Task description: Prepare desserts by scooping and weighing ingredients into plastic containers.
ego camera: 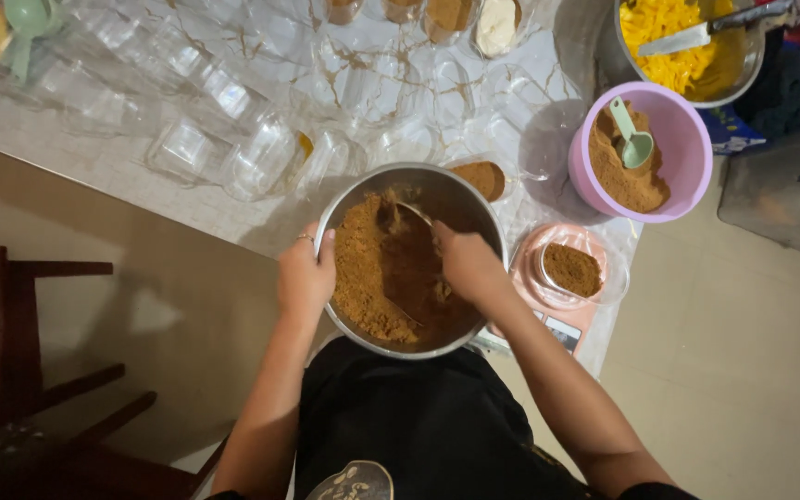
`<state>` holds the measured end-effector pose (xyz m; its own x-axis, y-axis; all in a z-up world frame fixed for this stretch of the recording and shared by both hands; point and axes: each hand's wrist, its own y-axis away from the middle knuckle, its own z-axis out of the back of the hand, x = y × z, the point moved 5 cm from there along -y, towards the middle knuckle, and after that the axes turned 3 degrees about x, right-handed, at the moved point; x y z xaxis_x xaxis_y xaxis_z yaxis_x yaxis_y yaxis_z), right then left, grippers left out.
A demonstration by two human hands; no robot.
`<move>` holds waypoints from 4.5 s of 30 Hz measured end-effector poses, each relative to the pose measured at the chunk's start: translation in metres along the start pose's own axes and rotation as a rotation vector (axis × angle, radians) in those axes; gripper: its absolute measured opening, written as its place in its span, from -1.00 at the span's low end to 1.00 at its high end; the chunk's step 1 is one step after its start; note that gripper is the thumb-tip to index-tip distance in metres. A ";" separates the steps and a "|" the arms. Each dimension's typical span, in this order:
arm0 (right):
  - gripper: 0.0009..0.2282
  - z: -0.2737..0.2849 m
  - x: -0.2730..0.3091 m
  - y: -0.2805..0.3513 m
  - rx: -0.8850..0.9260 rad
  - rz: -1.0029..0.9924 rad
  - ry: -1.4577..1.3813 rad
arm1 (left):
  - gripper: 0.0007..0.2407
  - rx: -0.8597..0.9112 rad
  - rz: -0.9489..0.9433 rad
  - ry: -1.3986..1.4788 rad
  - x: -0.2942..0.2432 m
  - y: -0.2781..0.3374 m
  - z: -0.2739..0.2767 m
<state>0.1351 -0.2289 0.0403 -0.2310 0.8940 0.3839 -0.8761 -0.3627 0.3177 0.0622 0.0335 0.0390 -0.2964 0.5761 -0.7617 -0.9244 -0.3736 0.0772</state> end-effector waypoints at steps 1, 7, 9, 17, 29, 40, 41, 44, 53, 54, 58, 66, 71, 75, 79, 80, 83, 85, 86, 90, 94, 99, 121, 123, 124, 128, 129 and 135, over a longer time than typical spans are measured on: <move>-0.62 -0.004 -0.005 -0.002 -0.032 0.075 0.008 | -0.75 -0.018 -0.023 -0.001 0.001 0.002 -0.001; -0.57 -0.007 0.007 -0.004 0.134 -0.043 -0.013 | -0.81 -0.073 -0.083 0.020 -0.005 0.005 0.000; -0.45 -0.015 0.041 0.030 0.018 -0.008 0.047 | -0.82 -0.100 -0.087 0.018 -0.010 0.002 0.002; -0.71 0.052 0.074 0.098 -0.161 0.110 0.060 | -0.81 -0.152 -0.080 0.047 -0.006 0.008 0.002; -0.70 0.062 0.054 0.060 -0.039 -0.074 -0.157 | -0.80 -0.099 -0.008 0.031 -0.009 0.007 0.005; -0.51 -0.005 0.068 0.084 0.092 0.118 -0.051 | -0.75 -0.183 0.066 0.187 -0.003 0.013 0.001; -0.51 0.004 0.072 0.084 0.092 0.122 -0.053 | -0.75 -0.186 0.067 0.185 -0.002 0.011 0.001; -0.55 0.014 0.074 0.089 0.145 -0.021 0.038 | -0.75 -0.238 0.035 0.229 -0.002 0.015 0.001; -0.54 -0.042 0.062 0.070 0.141 -0.055 -0.084 | -0.77 -0.245 0.034 0.237 -0.007 0.015 0.005; -0.60 -0.051 0.048 0.068 0.131 0.033 -0.250 | -0.77 -0.252 0.028 0.241 -0.006 0.014 0.004; -0.62 -0.050 0.032 0.071 0.422 -0.152 -0.690 | -0.76 -0.239 0.053 0.252 -0.004 0.014 0.003; -0.59 0.049 0.030 0.108 0.146 -0.063 0.048 | -0.76 -0.203 0.111 0.267 -0.007 0.015 0.006; -0.44 0.040 0.033 0.112 0.184 -0.119 0.355 | -0.76 -0.224 0.078 0.272 -0.002 0.013 0.004; -0.44 0.018 0.039 0.099 0.237 -0.148 0.341 | -0.79 -0.271 -0.005 0.221 -0.034 0.020 0.023; -0.45 0.042 0.021 0.095 0.220 -0.112 0.252 | -0.85 -0.293 -0.358 0.024 -0.069 0.042 0.035; -0.45 0.063 0.024 0.103 0.217 -0.115 0.250 | -0.85 -0.290 -0.362 0.024 -0.075 0.042 0.035; -0.51 0.116 0.035 0.127 0.040 -0.028 0.213 | -0.98 0.110 -0.829 -0.167 -0.103 0.063 0.002; -0.66 0.135 0.033 0.133 -0.004 -0.029 0.083 | -0.92 0.457 -0.817 -0.321 -0.101 0.067 -0.037; -0.66 0.137 0.031 0.135 -0.011 -0.031 0.082 | -0.92 0.456 -0.824 -0.323 -0.101 0.066 -0.044; -0.69 0.144 0.019 0.143 -0.114 -0.128 -0.134 | -0.92 0.481 -0.972 -0.556 -0.103 0.071 -0.073; -0.69 0.139 0.010 0.148 -0.151 -0.201 -0.210 | -0.93 0.522 -1.011 -0.648 -0.108 0.071 -0.079; -0.68 0.140 0.006 0.156 -0.188 -0.213 -0.285 | -0.94 0.576 -0.934 -0.460 -0.121 0.054 -0.064; -0.65 0.116 -0.010 0.153 -0.169 -0.167 -0.423 | -0.68 0.297 -0.302 -0.031 -0.104 -0.001 -0.002; -0.64 0.117 -0.011 0.155 -0.144 -0.242 -0.424 | -0.79 0.334 -0.413 -0.098 -0.091 -0.002 -0.034; -0.64 0.115 -0.012 0.157 -0.111 -0.313 -0.425 | -0.90 0.366 -0.518 -0.166 -0.086 0.000 -0.050; -0.65 0.115 -0.016 0.159 -0.211 -0.233 -0.492 | -0.77 0.624 -0.473 0.040 -0.128 0.014 -0.075; -0.64 0.115 -0.018 0.160 -0.192 -0.296 -0.529 | -0.80 0.647 -0.547 -0.023 -0.132 0.017 -0.085; -0.66 0.108 -0.038 0.167 -0.213 -0.408 -0.515 | -0.89 0.524 -0.909 -0.340 -0.142 0.030 -0.126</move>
<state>0.0436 -0.3519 0.1722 0.3192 0.6901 0.6496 -0.9264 0.0827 0.3674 0.1070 -0.1508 0.0683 0.5697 0.6798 -0.4619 -0.7945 0.5993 -0.0980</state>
